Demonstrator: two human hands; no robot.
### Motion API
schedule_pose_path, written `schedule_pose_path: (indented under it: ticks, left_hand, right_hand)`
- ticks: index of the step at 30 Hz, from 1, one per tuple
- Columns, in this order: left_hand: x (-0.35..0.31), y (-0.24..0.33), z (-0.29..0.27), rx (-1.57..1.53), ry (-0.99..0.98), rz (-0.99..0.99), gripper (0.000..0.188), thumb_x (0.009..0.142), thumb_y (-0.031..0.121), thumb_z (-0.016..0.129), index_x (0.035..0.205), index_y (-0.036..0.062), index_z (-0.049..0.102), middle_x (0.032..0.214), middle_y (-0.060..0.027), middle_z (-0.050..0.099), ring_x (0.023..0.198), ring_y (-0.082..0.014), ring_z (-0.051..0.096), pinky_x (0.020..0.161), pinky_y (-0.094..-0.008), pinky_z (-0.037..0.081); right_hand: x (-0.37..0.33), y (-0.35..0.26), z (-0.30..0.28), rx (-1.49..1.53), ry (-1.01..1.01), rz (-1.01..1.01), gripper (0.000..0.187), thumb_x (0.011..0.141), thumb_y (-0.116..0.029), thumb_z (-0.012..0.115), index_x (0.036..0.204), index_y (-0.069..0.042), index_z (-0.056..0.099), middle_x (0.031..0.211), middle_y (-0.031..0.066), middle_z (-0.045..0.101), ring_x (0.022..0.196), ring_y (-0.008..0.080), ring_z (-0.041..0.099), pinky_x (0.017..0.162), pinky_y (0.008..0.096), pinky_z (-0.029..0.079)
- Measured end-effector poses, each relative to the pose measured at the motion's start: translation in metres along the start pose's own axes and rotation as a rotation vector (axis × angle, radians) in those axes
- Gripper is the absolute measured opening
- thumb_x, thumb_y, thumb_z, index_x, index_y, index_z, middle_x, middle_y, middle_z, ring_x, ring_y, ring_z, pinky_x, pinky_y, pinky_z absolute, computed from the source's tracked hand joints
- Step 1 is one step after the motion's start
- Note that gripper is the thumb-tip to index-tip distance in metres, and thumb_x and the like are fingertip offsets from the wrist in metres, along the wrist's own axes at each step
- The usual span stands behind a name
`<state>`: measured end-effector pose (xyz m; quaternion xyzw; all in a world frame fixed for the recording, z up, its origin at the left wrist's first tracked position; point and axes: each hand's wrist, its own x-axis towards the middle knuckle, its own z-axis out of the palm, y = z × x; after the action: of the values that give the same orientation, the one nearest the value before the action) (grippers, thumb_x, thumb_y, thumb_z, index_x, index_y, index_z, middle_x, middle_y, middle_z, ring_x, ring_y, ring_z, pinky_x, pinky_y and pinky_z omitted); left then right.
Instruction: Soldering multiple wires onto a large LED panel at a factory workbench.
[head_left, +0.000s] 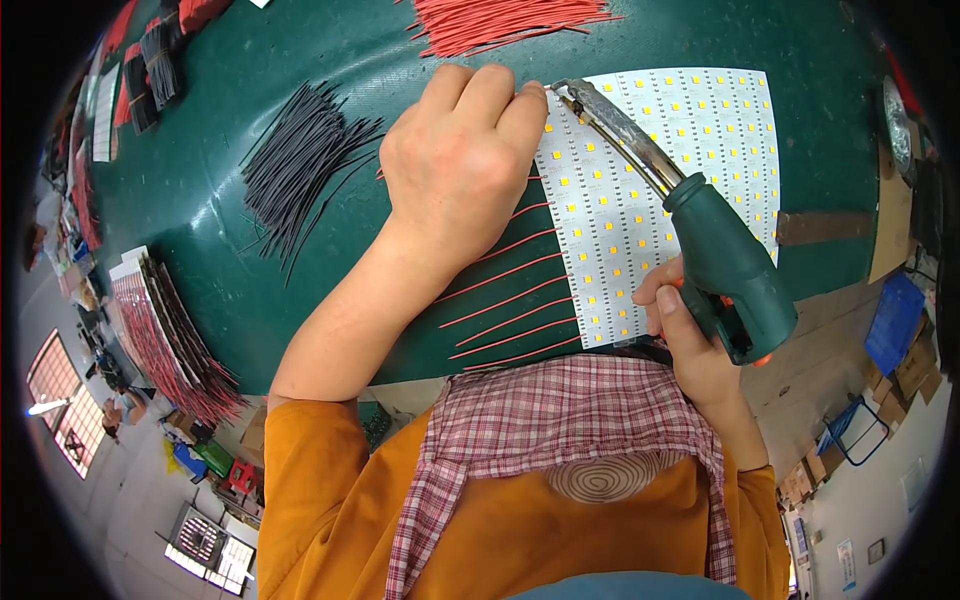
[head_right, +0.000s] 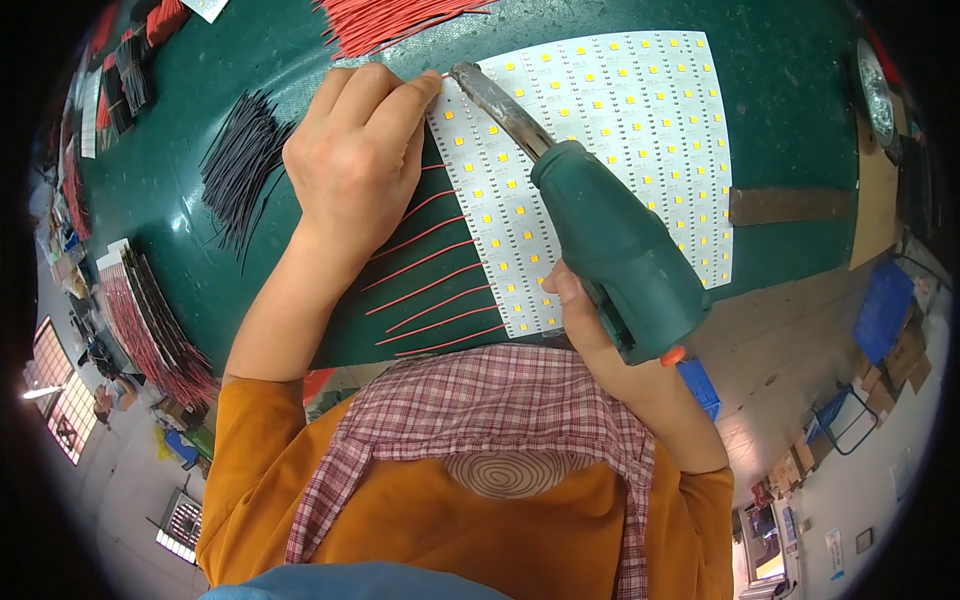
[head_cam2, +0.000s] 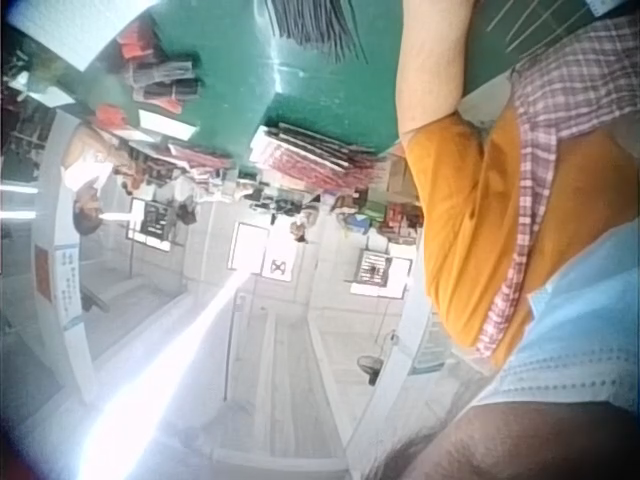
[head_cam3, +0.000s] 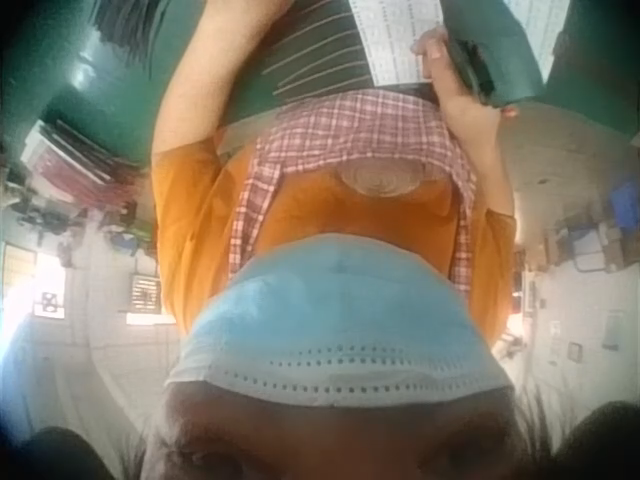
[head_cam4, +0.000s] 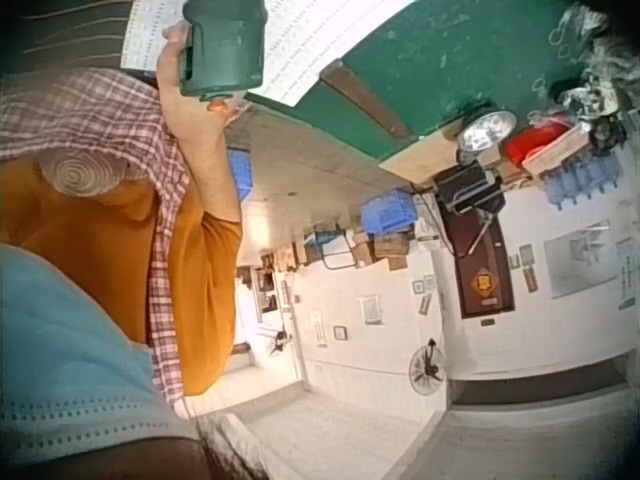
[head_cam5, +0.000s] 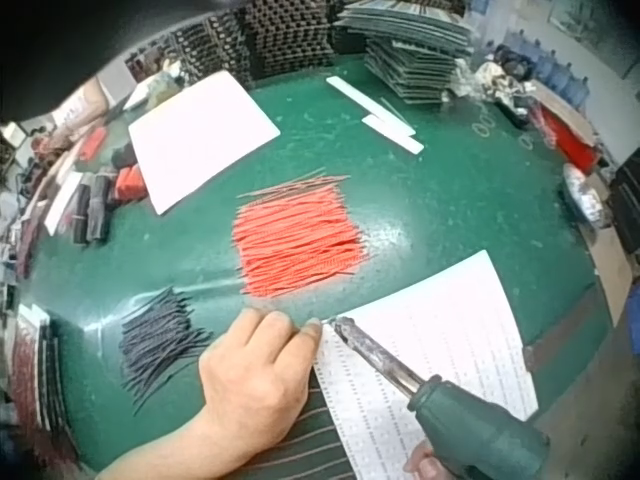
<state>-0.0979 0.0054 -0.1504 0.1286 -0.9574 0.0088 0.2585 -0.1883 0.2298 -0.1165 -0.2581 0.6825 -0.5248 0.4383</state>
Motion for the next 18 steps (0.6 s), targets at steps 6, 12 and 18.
schedule_pose_path:
  ticks: [6,12,18]
  left_hand:
    - [0.0,-0.001,0.0,-0.014,0.006,-0.004,0.018,0.061,0.011,0.061,0.079,0.0091,0.063,0.073,-0.0007,0.052,0.068,-0.0165,0.053,0.046,-0.0258,0.044]
    - [-0.001,-0.002,-0.003,-0.003,0.007,-0.02,0.018,0.061,0.01,0.061,0.079,0.0088,0.063,0.073,-0.0007,0.052,0.068,-0.0168,0.053,0.047,-0.0264,0.044]
    - [-0.001,-0.039,-0.046,0.022,-0.096,-0.139,0.022,0.069,-0.001,0.057,0.086,0.0097,0.065,0.084,-0.005,0.06,0.08,-0.022,0.059,0.065,-0.0322,0.049]
  right_hand:
    - [-0.001,-0.011,0.007,0.128,0.148,0.021,0.025,0.087,-0.007,0.05,0.11,0.001,0.045,0.078,0.0109,0.06,0.055,0.0078,0.047,0.052,0.0217,0.04]
    - [-0.003,-0.008,0.008,0.125,0.107,0.035,0.028,0.087,-0.008,0.052,0.112,0.001,0.044,0.078,0.011,0.06,0.054,0.0082,0.047,0.052,0.0221,0.041]
    - [-0.011,-0.003,-0.002,0.113,0.114,0.041,0.03,0.087,-0.008,0.052,0.114,0.002,0.044,0.079,0.0104,0.06,0.055,0.0083,0.047,0.052,0.0225,0.042]
